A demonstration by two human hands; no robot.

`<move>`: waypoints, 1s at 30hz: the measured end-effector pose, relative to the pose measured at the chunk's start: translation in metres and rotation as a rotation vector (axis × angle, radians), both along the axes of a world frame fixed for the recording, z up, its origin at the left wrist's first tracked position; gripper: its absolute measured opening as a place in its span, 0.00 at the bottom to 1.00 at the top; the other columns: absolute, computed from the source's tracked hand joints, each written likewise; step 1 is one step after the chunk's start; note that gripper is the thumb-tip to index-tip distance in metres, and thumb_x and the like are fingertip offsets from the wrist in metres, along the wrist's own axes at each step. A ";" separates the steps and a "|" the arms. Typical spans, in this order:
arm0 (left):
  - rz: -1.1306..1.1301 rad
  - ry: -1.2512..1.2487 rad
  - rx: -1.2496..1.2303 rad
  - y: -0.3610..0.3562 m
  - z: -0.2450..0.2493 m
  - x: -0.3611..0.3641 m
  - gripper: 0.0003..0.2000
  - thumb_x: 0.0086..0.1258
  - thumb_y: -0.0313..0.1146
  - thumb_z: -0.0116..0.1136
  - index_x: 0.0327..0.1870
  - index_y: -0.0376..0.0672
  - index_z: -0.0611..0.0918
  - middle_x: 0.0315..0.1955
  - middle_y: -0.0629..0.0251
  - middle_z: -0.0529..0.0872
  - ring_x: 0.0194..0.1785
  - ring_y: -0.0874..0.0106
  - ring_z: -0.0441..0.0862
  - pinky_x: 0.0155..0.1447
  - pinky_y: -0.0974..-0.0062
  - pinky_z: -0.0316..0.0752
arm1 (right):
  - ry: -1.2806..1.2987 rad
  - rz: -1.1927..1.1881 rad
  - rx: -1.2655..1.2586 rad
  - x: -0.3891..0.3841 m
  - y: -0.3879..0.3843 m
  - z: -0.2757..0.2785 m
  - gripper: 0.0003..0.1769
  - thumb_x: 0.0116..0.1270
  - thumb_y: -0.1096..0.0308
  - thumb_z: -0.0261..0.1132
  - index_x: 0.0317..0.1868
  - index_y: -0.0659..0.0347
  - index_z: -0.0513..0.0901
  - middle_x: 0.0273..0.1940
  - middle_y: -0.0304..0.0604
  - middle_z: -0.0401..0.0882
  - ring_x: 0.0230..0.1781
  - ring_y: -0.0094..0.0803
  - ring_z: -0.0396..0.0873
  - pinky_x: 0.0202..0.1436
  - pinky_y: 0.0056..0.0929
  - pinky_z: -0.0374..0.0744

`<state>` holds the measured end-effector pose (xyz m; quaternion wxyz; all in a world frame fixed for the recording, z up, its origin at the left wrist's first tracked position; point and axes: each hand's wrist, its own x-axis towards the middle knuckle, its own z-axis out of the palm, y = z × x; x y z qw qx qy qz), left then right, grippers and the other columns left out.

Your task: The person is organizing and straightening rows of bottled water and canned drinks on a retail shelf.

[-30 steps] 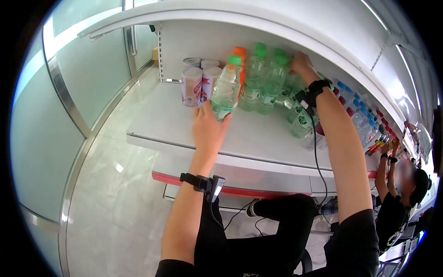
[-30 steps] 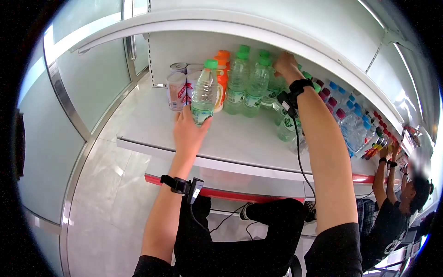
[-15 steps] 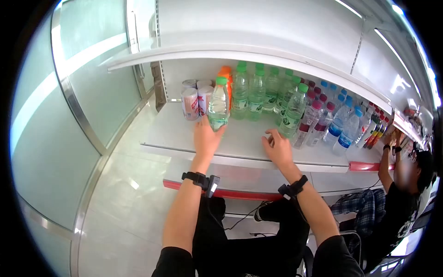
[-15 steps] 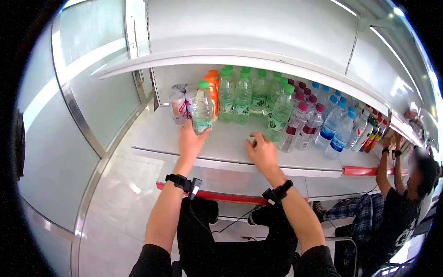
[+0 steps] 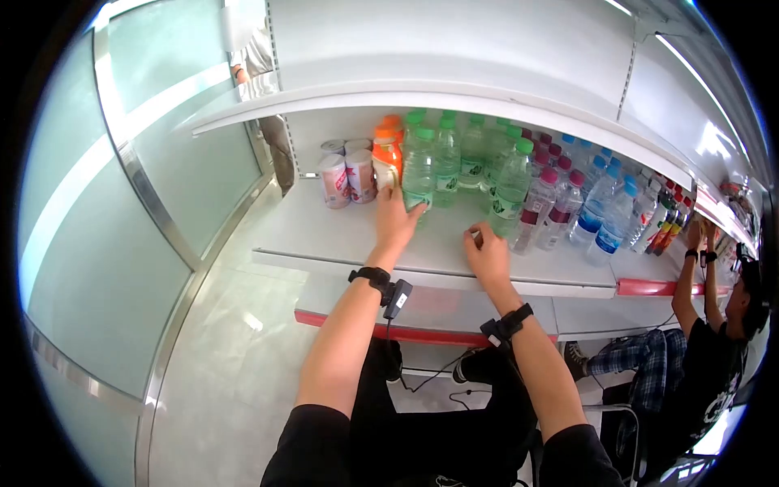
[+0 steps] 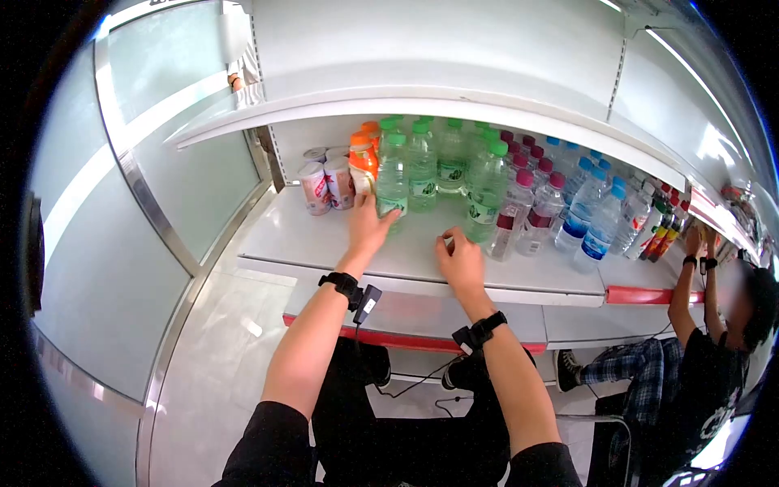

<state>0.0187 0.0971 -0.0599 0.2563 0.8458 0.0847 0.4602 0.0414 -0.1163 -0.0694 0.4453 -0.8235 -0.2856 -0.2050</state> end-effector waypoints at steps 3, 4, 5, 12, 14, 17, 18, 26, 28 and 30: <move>-0.010 0.076 -0.056 0.001 -0.006 0.009 0.31 0.60 0.39 0.73 0.58 0.27 0.73 0.60 0.35 0.72 0.63 0.41 0.71 0.66 0.53 0.68 | 0.005 -0.034 0.005 0.001 0.000 -0.004 0.08 0.66 0.64 0.66 0.39 0.60 0.81 0.24 0.48 0.83 0.24 0.47 0.83 0.31 0.43 0.80; -0.012 0.073 -0.055 0.000 -0.008 0.011 0.31 0.60 0.39 0.73 0.58 0.27 0.73 0.60 0.35 0.72 0.63 0.41 0.71 0.66 0.53 0.68 | -0.010 -0.031 0.013 0.002 0.000 -0.004 0.08 0.66 0.65 0.66 0.39 0.60 0.81 0.24 0.48 0.84 0.24 0.48 0.83 0.31 0.43 0.80; 0.000 0.012 -0.030 -0.001 -0.012 0.013 0.31 0.60 0.38 0.72 0.58 0.27 0.72 0.60 0.34 0.71 0.63 0.40 0.70 0.67 0.53 0.68 | -0.026 -0.029 0.019 0.003 -0.001 -0.005 0.07 0.66 0.65 0.66 0.39 0.60 0.81 0.24 0.48 0.84 0.24 0.48 0.83 0.30 0.43 0.80; -0.004 -0.023 -0.039 -0.012 -0.012 0.001 0.30 0.61 0.33 0.71 0.59 0.25 0.68 0.61 0.32 0.69 0.63 0.38 0.69 0.66 0.52 0.68 | -0.002 -0.011 0.067 0.001 -0.001 -0.004 0.07 0.65 0.66 0.66 0.38 0.60 0.81 0.23 0.49 0.83 0.24 0.48 0.83 0.30 0.42 0.80; 0.008 -0.066 -0.023 -0.012 -0.012 0.001 0.31 0.62 0.33 0.71 0.60 0.25 0.68 0.59 0.34 0.70 0.61 0.39 0.70 0.65 0.52 0.69 | -0.015 -0.008 0.047 0.002 -0.003 -0.004 0.07 0.65 0.66 0.66 0.38 0.60 0.81 0.23 0.49 0.83 0.23 0.48 0.82 0.29 0.42 0.79; 0.031 -0.107 -0.019 0.000 -0.017 0.001 0.33 0.62 0.33 0.71 0.63 0.26 0.66 0.55 0.38 0.71 0.58 0.41 0.71 0.62 0.53 0.70 | -0.028 -0.010 0.075 -0.001 -0.003 -0.004 0.07 0.66 0.67 0.66 0.39 0.60 0.81 0.23 0.49 0.82 0.23 0.48 0.82 0.29 0.42 0.78; 0.046 -0.115 -0.041 -0.004 -0.015 0.006 0.34 0.62 0.33 0.71 0.64 0.26 0.66 0.53 0.40 0.71 0.57 0.42 0.72 0.61 0.53 0.71 | -0.032 -0.034 0.071 0.000 -0.008 -0.005 0.07 0.66 0.67 0.66 0.39 0.60 0.81 0.23 0.49 0.82 0.23 0.48 0.82 0.29 0.42 0.78; 0.086 -0.019 -0.065 -0.008 -0.011 0.001 0.41 0.59 0.37 0.74 0.68 0.27 0.64 0.52 0.45 0.72 0.55 0.47 0.74 0.58 0.57 0.73 | -0.070 0.046 0.043 -0.002 -0.002 -0.007 0.06 0.65 0.68 0.66 0.41 0.59 0.81 0.25 0.46 0.82 0.23 0.45 0.81 0.29 0.41 0.78; 0.099 -0.007 -0.078 -0.009 -0.013 0.001 0.42 0.58 0.38 0.75 0.69 0.27 0.64 0.53 0.45 0.72 0.55 0.47 0.74 0.58 0.57 0.73 | -0.137 0.088 0.033 -0.007 -0.006 0.001 0.07 0.65 0.68 0.66 0.42 0.59 0.81 0.30 0.46 0.82 0.23 0.45 0.81 0.28 0.41 0.78; 0.143 0.016 -0.060 -0.007 -0.013 0.001 0.44 0.57 0.46 0.75 0.71 0.34 0.64 0.51 0.46 0.73 0.56 0.45 0.74 0.58 0.55 0.73 | -0.212 0.131 0.028 -0.012 -0.013 0.023 0.08 0.64 0.68 0.67 0.42 0.59 0.81 0.34 0.47 0.83 0.22 0.44 0.81 0.28 0.41 0.79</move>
